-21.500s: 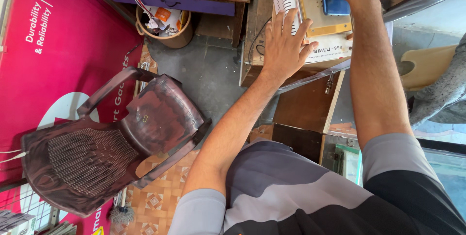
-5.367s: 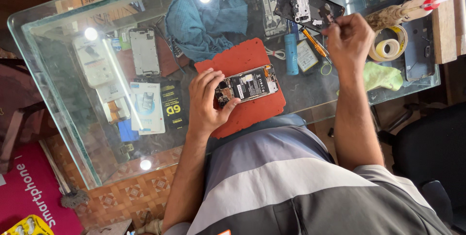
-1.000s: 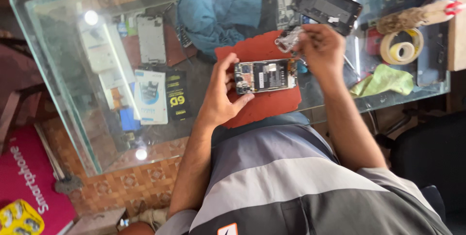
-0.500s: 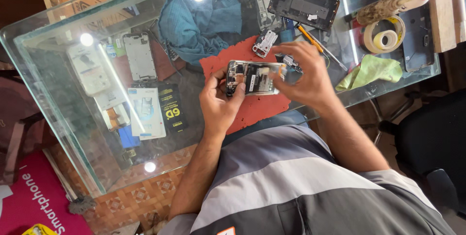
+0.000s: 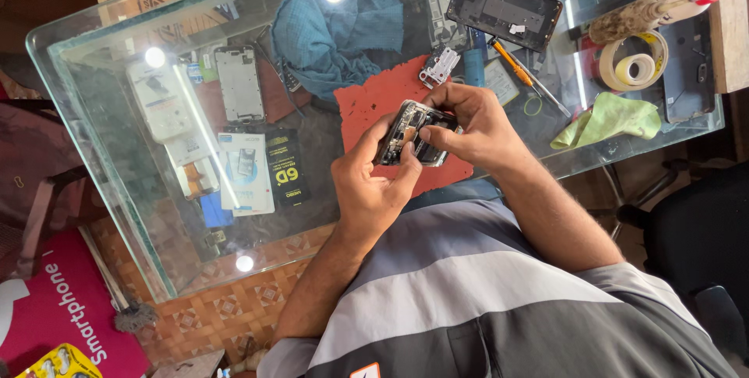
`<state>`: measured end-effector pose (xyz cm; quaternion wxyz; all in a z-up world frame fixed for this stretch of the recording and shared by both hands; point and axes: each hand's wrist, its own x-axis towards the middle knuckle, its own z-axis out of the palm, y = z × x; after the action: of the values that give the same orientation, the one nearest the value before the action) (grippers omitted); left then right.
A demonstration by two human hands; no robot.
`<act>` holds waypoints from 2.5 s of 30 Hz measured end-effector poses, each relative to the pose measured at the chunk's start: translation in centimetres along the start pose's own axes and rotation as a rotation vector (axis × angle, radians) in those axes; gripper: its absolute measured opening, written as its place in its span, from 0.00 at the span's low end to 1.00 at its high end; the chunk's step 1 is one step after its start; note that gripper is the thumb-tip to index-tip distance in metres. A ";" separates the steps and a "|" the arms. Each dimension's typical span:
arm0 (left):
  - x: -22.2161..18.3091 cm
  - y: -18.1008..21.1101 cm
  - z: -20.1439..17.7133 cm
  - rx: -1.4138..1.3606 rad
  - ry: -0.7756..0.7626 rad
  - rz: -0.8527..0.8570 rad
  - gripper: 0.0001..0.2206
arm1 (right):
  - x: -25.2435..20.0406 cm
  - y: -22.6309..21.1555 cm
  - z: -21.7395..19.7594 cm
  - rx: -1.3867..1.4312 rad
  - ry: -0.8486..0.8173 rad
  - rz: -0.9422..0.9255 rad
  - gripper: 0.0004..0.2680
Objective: The person applies a screen protector to a smartphone, then disassembles a different smartphone by removing the back cover and disconnecting internal components. The person uses a screwdriver to remove screws and a prying tool to separate the casing.
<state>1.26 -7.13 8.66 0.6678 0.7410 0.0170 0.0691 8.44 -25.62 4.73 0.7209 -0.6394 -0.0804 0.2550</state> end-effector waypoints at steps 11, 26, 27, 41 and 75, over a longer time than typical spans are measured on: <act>0.0 0.0 0.5 0.055 -0.021 0.053 0.18 | -0.1 1.4 -0.5 0.134 0.012 0.017 0.08; 0.8 -2.1 1.6 -0.246 -0.061 -0.107 0.18 | -2.4 2.6 -0.1 0.302 0.193 0.051 0.05; 0.8 -2.6 1.7 -0.251 -0.077 -0.073 0.16 | -2.5 2.6 -0.1 0.299 0.200 0.042 0.05; 1.1 -3.7 1.9 -0.104 -0.115 -0.080 0.09 | -3.3 -1.5 1.7 -0.828 0.312 -0.524 0.08; -0.9 -11.7 -0.9 -0.363 0.184 -0.282 0.19 | 3.7 2.7 -3.0 -1.112 0.270 -0.457 0.20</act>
<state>1.02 -5.10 -2.92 0.7887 0.5896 0.1681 0.0444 12.15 -26.36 0.85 0.3198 -0.9129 -0.2441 -0.0692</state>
